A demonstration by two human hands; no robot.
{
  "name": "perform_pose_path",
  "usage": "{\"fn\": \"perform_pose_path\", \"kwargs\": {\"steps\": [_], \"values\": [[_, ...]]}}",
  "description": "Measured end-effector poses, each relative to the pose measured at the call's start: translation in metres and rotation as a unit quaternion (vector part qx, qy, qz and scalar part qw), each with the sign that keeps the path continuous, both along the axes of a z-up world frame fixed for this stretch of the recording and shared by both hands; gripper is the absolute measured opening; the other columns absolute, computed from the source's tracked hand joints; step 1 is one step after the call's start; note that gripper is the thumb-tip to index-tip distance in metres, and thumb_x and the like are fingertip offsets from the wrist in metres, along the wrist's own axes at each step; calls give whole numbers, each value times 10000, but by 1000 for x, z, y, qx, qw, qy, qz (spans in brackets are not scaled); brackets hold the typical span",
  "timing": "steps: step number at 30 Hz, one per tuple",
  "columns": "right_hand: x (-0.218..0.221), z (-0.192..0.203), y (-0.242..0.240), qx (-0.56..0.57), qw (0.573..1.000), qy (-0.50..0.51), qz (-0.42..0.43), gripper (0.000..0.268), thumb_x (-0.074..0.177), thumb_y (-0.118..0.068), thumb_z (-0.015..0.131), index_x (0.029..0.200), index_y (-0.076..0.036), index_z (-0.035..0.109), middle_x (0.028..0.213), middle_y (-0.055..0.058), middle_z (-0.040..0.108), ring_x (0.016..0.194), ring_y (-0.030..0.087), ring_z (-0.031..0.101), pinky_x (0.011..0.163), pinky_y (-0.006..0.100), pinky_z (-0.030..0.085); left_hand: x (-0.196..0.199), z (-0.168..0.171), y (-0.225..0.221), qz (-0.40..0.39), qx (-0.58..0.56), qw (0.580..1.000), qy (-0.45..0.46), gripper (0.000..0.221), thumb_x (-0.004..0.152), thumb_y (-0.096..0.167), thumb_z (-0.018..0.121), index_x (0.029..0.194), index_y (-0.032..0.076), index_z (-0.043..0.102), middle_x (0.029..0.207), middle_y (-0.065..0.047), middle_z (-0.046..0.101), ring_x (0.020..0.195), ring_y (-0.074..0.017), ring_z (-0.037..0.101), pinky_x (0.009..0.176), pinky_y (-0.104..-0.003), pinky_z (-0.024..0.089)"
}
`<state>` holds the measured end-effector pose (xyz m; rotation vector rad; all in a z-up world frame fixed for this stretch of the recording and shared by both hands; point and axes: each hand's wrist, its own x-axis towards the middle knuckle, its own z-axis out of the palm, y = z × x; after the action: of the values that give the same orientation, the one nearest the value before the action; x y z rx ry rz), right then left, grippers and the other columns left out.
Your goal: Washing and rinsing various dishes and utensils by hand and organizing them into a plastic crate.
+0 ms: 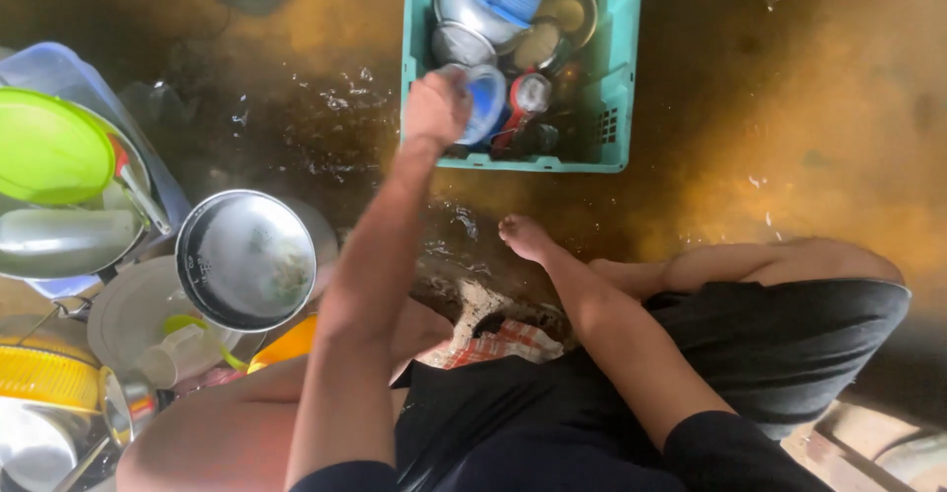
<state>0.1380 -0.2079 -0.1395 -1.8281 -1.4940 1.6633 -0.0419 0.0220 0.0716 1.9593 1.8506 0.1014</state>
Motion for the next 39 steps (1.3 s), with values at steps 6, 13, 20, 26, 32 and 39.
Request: {"fn": "perform_pose_path", "kwargs": {"steps": [6, 13, 20, 26, 32, 39], "values": [[22, -27, -7, -28, 998, -48, -25, 340, 969, -328, 604, 1180, -84, 713, 960, 117, 770, 885, 245, 754, 876, 414, 545, 82, -13, -41, 85, -58, 959, -265, 340, 904, 343, 651, 1187, 179, 743, 1068, -95, 800, 1091, -349, 736, 1019, -490, 577], [22, -29, 13, -23, 998, -44, -26, 363, 1007, -328, 588, 1215, -45, 680, 1003, 154, 744, 918, 285, 759, 862, 428, 581, -34, 33, -22, 26, -80, 994, -65, 347, 940, 531, 651, 1201, 317, 730, 1088, -78, 781, 1085, -349, 724, 945, -498, 600], [31, -77, -4, -74, 994, 54, -55, 236, 939, -150, 663, 1143, -45, 721, 905, 56, 711, 739, 164, 651, 684, 293, 526, -311, 36, -16, 109, 204, 965, 123, 214, 889, 282, 659, 806, 99, 735, 755, -127, 740, 600, -387, 667, 565, -462, 548], [7, -3, 9, -86, 996, 17, -23, 289, 939, -102, 523, 1121, 21, 711, 1012, 123, 727, 787, 224, 685, 727, 331, 534, -469, 30, -86, 350, 132, 910, 179, 153, 892, 160, 654, 981, 58, 725, 875, -176, 751, 773, -386, 739, 721, -490, 592], [-4, 3, 17, -151, 988, -30, -17, 379, 915, -174, 527, 1201, -3, 709, 999, 108, 718, 788, 229, 677, 626, 341, 455, -499, -3, -120, 446, -39, 886, 118, 167, 873, 80, 650, 989, 15, 751, 946, -157, 754, 845, -297, 744, 770, -423, 606], [-11, 5, 16, -100, 981, -136, 100, 346, 950, -112, 512, 1190, 2, 734, 1150, 123, 767, 907, 247, 755, 827, 372, 536, -479, -97, -101, 422, -9, 906, 42, 464, 886, 356, 739, 1157, -7, 640, 1126, -210, 675, 1008, -348, 687, 895, -441, 574]]}}
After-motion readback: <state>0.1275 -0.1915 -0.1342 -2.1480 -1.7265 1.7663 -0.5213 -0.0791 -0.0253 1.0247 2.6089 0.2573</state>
